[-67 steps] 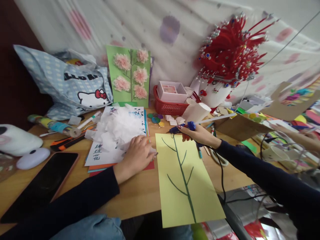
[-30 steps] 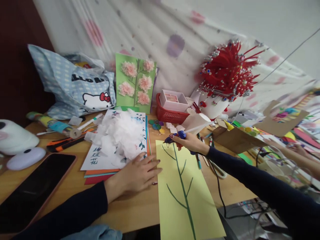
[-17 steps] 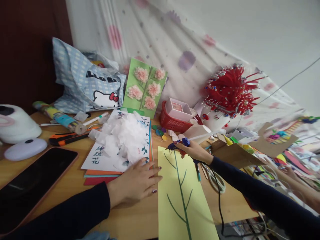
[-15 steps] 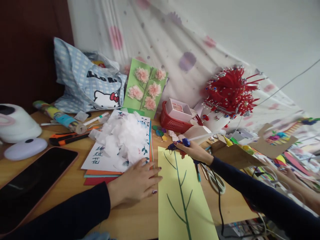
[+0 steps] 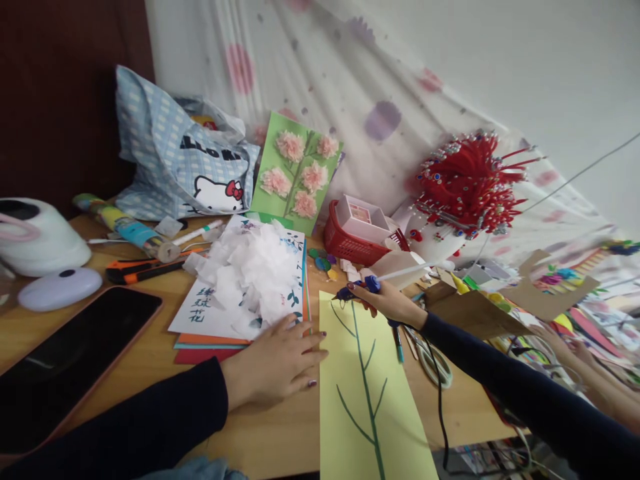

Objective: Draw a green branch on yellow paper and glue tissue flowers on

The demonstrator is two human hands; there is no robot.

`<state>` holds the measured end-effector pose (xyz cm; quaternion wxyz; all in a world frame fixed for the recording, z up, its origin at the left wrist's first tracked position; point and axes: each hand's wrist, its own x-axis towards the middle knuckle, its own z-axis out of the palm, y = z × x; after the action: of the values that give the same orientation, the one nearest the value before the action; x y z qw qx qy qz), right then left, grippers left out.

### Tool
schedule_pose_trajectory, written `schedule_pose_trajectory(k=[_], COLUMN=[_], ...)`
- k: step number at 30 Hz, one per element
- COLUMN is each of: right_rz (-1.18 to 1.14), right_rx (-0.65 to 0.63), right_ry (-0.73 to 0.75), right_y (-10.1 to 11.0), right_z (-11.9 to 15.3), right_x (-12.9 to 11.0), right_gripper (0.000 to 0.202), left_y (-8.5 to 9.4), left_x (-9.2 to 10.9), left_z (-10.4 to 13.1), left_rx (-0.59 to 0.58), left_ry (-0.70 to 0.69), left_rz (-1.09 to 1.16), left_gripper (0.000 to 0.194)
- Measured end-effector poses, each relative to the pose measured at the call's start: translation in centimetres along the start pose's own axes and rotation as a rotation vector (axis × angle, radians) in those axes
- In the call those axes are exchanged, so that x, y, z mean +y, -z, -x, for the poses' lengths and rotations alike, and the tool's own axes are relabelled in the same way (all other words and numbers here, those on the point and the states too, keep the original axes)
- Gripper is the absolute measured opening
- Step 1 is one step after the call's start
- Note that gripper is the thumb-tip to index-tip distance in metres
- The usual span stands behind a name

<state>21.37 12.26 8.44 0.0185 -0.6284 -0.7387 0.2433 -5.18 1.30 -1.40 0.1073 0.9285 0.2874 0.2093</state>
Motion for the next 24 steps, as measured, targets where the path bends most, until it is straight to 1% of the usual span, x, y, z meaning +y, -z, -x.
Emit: schedule_pose_trajectory(k=[6, 12, 14, 19, 22, 24], right_rz=[0.011, -0.046, -0.059, 0.000, 0.014, 0.014], right_rx=[-0.013, -0.063, -0.059, -0.018, -0.034, -0.051], right_ry=[-0.013, 0.047, 0.045, 0.017, -0.002, 0.014], right_y=[0.0, 0.2, 0.1, -0.1, 0.0, 0.2], right_z=[0.2, 0.8, 0.7, 0.5, 0.6, 0.7], right_x=[-0.1, -0.5, -0.6, -1.1, -1.0, -0.9], right_gripper=[0.063, 0.063, 0.064, 0.064, 0.062, 0.062], left_y=[-0.1, -0.1, -0.2, -0.2, -0.2, -0.2], left_x=[-0.1, -0.1, -0.1, -0.1, -0.1, -0.1], left_z=[0.0, -0.1, -0.1, 0.0, 0.0, 0.0], left_rx=[0.047, 0.051, 0.056, 0.067, 0.075, 0.081], left_ry=[-0.012, -0.020, -0.022, -0.027, -0.030, -0.028], left_rz=[-0.003, 0.000, -0.003, -0.016, -0.028, -0.028], left_gripper=[0.037, 0.038, 0.038, 0.037, 0.037, 0.037])
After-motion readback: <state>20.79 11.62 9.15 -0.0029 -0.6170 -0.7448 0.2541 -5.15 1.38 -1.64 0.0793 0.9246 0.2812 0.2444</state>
